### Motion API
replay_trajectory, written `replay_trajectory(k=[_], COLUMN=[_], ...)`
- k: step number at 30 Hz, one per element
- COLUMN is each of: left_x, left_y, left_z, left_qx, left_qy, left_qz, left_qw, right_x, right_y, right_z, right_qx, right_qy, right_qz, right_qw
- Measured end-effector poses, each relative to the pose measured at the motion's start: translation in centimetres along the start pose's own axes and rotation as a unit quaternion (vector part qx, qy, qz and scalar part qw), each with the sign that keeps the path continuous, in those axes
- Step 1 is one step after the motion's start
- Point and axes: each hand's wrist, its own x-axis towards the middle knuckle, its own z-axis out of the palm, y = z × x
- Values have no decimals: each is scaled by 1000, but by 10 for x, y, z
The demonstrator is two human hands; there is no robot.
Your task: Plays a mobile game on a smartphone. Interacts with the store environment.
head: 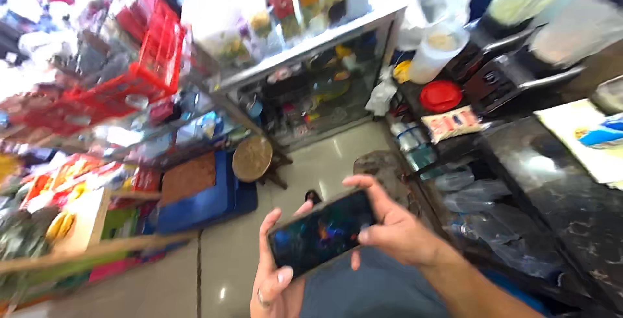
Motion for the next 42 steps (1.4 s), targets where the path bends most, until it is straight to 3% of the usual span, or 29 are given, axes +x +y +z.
replay_trajectory(k=[3,8,11,14,18,25,32,42], left_x=[35,77,88,89,74,31,-11,-25], left_y=[-11,-27,-26,-18,-16,-16,-16,-8], left_z=[-12,-28,-34,-36,-23,-29,-2,24], left_qx=[54,-3,28,22,12,-5,20,34], left_qy=[2,72,70,43,45,72,61,6], left_qz=[-18,-58,-36,-15,30,68,85,98], left_qw=[998,996,997,999,998,995,994,995], right_x=[14,42,54,64,66,58,14,-26], right_y=[-6,-11,-21,-32,-34,-10,-5,-17], right_z=[-25,-59,-62,-58,-45,-31,1,27], right_qx=[7,21,17,19,-22,16,-39,-76], right_qy=[2,33,53,15,12,-18,-23,-20], right_qz=[1,43,71,69,68,93,65,-1], right_qw=[1000,998,996,997,997,995,997,997])
